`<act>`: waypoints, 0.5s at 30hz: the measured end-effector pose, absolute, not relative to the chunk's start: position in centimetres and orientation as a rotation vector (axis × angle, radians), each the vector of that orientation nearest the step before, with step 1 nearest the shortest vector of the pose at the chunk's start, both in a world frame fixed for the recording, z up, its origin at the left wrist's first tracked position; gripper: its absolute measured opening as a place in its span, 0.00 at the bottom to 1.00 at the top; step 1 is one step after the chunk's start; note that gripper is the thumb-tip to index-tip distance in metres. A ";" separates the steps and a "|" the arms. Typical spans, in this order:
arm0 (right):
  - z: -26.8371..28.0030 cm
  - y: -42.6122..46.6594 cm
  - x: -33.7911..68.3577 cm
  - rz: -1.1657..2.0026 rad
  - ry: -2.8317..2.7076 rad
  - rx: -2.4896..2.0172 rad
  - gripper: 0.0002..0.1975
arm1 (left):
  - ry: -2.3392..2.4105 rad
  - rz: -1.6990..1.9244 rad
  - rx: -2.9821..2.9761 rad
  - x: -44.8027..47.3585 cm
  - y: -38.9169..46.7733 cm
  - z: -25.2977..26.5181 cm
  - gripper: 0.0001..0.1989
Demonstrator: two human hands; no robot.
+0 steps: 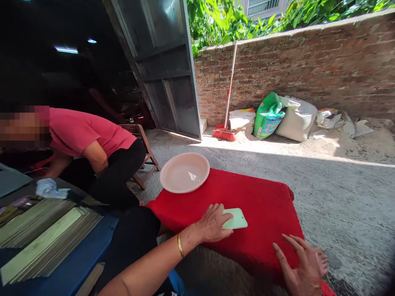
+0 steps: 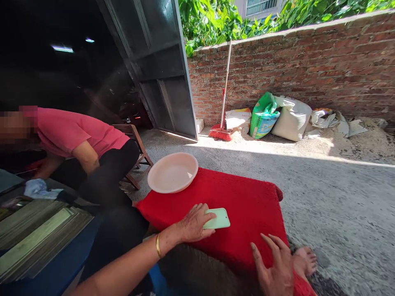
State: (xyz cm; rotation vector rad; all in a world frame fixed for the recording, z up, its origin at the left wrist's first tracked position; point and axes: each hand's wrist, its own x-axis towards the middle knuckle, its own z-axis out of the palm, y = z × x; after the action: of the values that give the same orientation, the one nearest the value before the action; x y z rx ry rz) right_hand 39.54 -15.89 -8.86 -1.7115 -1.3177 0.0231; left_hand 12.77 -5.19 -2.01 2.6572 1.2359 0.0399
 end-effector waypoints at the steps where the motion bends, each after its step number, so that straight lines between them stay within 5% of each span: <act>1: -8.5 -16.0 38.1 0.127 -1.412 -1.613 0.26 | 1.081 -0.002 2.675 12.6 -5.7 -1.6 0.22; 9: -8.5 -15.8 31.6 0.979 -1.823 -1.213 0.24 | 0.554 -0.201 2.448 10.2 -6.0 -1.9 0.21; 15: -7.7 -17.1 29.6 1.193 -1.645 -1.331 0.31 | 0.409 -0.088 2.247 9.5 -5.7 -4.1 0.22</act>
State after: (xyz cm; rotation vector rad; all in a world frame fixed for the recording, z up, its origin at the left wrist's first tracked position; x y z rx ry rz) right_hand 29.55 -17.12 -7.68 -1.3308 -1.6452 1.1932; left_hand 9.48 -5.66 -4.07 2.2466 0.4089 -0.0883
